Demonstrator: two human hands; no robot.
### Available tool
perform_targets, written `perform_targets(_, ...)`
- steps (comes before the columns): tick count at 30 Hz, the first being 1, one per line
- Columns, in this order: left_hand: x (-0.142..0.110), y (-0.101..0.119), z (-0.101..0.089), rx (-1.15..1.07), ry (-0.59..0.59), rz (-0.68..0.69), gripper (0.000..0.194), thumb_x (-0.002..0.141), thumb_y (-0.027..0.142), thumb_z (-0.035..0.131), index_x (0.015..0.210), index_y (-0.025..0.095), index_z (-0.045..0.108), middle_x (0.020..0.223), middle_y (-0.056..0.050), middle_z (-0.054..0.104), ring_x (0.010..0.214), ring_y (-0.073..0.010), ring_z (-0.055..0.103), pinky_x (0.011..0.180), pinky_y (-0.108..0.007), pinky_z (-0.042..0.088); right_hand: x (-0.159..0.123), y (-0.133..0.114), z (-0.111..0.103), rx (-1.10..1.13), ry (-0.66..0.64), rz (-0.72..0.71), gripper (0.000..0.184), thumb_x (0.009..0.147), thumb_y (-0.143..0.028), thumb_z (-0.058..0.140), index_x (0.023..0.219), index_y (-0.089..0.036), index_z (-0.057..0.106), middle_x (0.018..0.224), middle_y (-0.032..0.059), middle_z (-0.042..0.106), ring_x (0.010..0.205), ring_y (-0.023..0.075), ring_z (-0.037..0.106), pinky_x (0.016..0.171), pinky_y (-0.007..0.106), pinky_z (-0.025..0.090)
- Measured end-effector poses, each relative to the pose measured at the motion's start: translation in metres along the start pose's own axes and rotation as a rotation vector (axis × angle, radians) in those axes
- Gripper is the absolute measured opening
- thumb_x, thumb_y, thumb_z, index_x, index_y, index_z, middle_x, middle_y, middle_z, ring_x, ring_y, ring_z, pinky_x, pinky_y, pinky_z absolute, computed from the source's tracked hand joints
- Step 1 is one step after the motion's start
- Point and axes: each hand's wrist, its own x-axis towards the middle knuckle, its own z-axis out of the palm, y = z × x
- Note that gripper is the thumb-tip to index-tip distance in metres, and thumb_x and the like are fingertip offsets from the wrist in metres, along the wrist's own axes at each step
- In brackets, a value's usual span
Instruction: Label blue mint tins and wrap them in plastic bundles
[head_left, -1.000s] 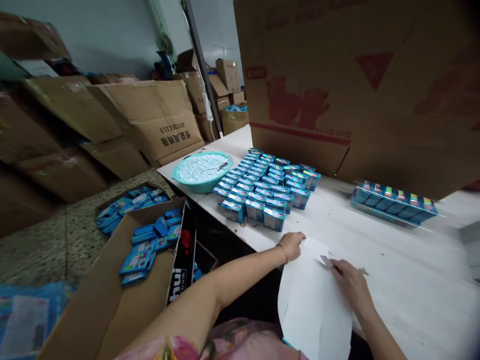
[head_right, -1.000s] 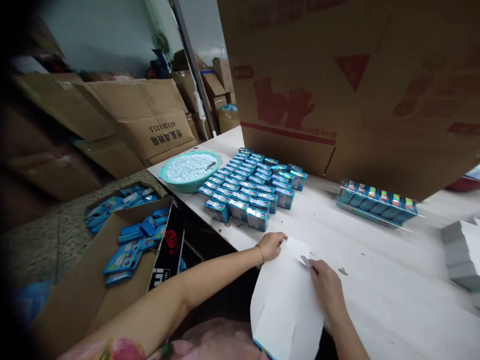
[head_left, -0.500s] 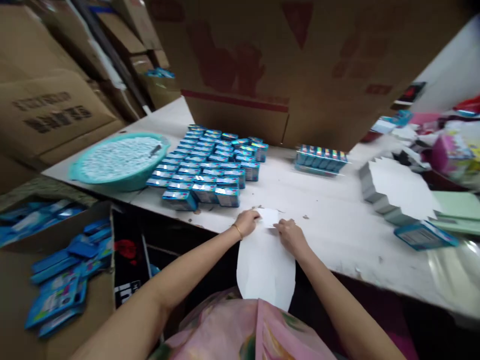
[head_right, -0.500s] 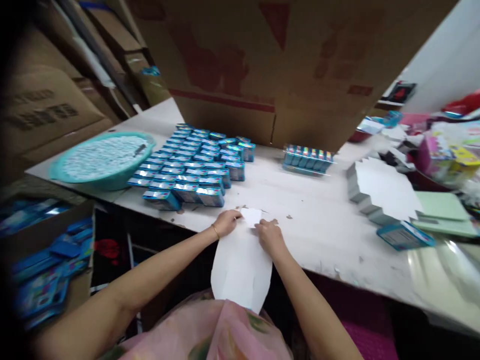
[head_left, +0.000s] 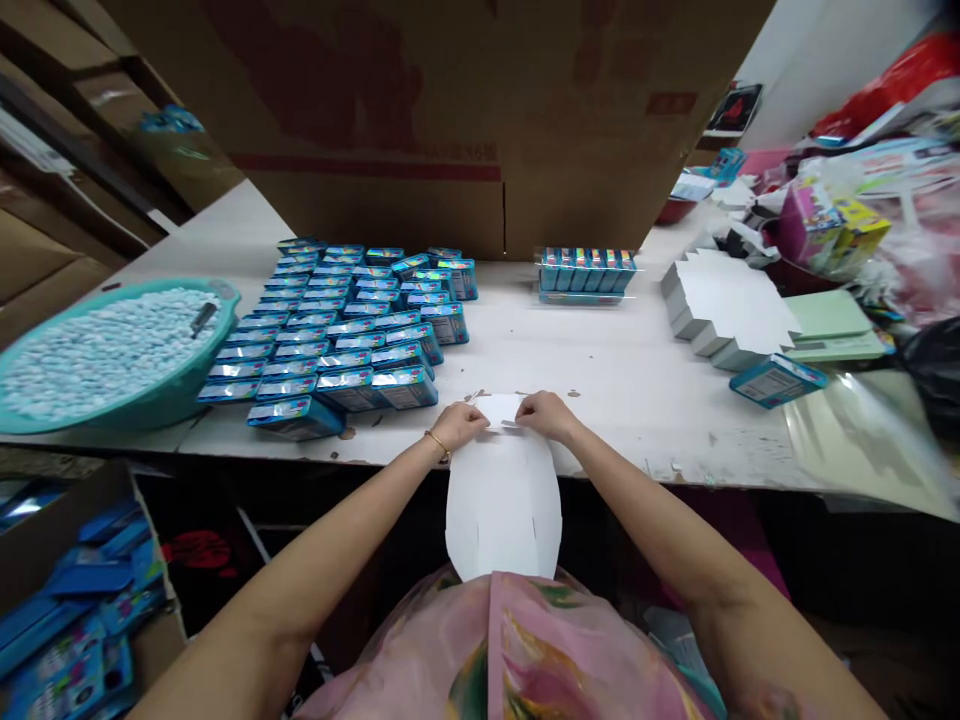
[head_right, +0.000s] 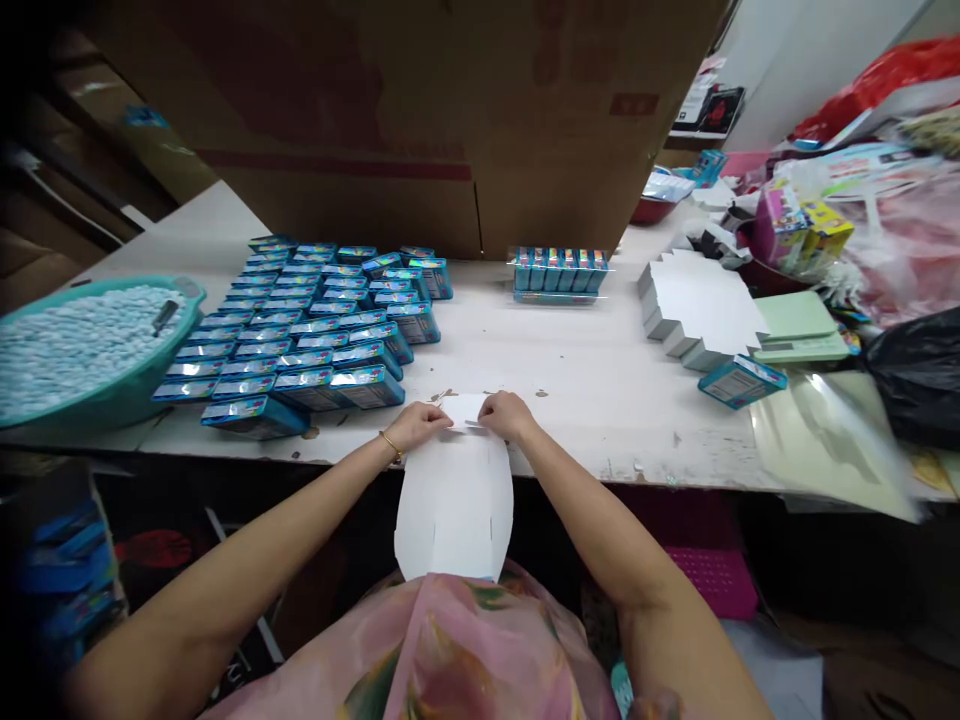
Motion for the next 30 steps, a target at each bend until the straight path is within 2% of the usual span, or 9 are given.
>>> perform_targets(3,0.001,0.0,0.006,-0.029,0.075,-0.05,0.032,0.059,0.031,0.062,0.087,0.014,0.064,0.077,-0.003,0.062,0.069,-0.0147,0.054,0.062,-0.023,0.039,0.002,-0.006,-0.001,-0.046,-0.019,0.031,0.013,0.067,-0.019,0.055,0.075,-0.021,0.065,0.081,-0.0004,0.065,0.075,0.0116,0.056,0.059,0.018,0.038)
perform_targets(5,0.002,0.0,0.008,-0.04,0.106,-0.061,0.045,0.053,0.03,0.067,0.095,0.014,0.061,0.081,-0.003,0.06,0.07,-0.015,0.053,0.062,-0.024,0.04,0.006,-0.008,-0.001,-0.05,-0.028,0.063,0.025,0.064,-0.019,0.058,0.089,-0.021,0.063,0.089,0.001,0.064,0.079,0.0132,0.056,0.061,0.019,0.039)
perform_targets(10,0.006,-0.006,0.008,-0.371,0.015,-0.121,0.056,0.049,0.026,0.069,0.101,0.013,0.053,0.065,0.003,0.054,0.061,-0.0115,0.051,0.056,-0.022,0.039,0.015,-0.005,-0.004,-0.016,-0.052,0.12,0.065,0.058,-0.02,0.065,0.12,-0.018,0.044,0.104,0.0067,0.058,0.086,0.0163,0.055,0.062,0.02,0.042)
perform_targets(13,0.008,-0.01,0.008,-0.487,-0.024,-0.145,0.047,0.047,0.028,0.07,0.088,0.012,0.056,0.057,0.005,0.05,0.054,-0.0097,0.048,0.053,-0.022,0.038,0.014,0.0,-0.005,0.101,-0.108,0.153,0.055,0.06,-0.021,0.065,0.112,-0.016,0.049,0.094,0.006,0.061,0.072,0.0143,0.057,0.054,0.02,0.042)
perform_targets(16,0.009,-0.013,0.009,-0.398,0.018,-0.119,0.033,0.044,0.032,0.07,0.068,0.013,0.057,0.054,0.005,0.049,0.052,-0.0094,0.046,0.051,-0.022,0.035,0.009,0.003,-0.004,0.322,-0.156,0.192,0.028,0.064,-0.018,0.061,0.091,-0.016,0.059,0.071,0.0007,0.06,0.054,0.0103,0.052,0.047,0.02,0.038)
perform_targets(19,0.007,-0.012,0.01,-0.314,0.051,-0.106,0.033,0.044,0.038,0.07,0.064,0.014,0.058,0.054,0.004,0.052,0.054,-0.011,0.047,0.05,-0.023,0.035,0.004,0.004,-0.002,0.372,-0.114,0.17,0.011,0.061,-0.017,0.063,0.072,-0.015,0.06,0.061,-0.0016,0.054,0.053,0.0086,0.047,0.045,0.018,0.035)
perform_targets(25,-0.012,0.002,0.007,-0.546,-0.003,-0.108,0.047,0.049,0.047,0.066,0.081,0.013,0.062,0.072,-0.002,0.061,0.067,-0.0144,0.053,0.06,-0.024,0.04,-0.004,0.004,-0.004,0.551,-0.214,0.169,0.036,0.069,-0.047,0.055,0.077,-0.013,0.064,0.064,0.0021,0.057,0.054,0.01,0.048,0.048,0.021,0.036)
perform_targets(28,-0.016,0.007,0.008,-0.691,0.023,-0.199,0.047,0.061,0.053,0.052,0.081,0.011,0.062,0.079,-0.005,0.062,0.067,-0.015,0.054,0.06,-0.025,0.04,-0.003,0.001,-0.01,0.463,-0.232,0.159,0.035,0.073,-0.044,0.052,0.08,-0.012,0.065,0.063,0.0021,0.058,0.054,0.0094,0.047,0.048,0.021,0.035)
perform_targets(30,-0.016,0.006,0.01,-0.652,0.057,-0.207,0.046,0.064,0.051,0.049,0.08,0.011,0.062,0.078,-0.006,0.063,0.067,-0.0152,0.054,0.059,-0.025,0.04,0.001,-0.006,-0.014,0.255,-0.286,0.04,0.024,0.071,-0.034,0.056,0.081,-0.015,0.066,0.064,-0.0001,0.06,0.057,0.0088,0.049,0.05,0.019,0.036)
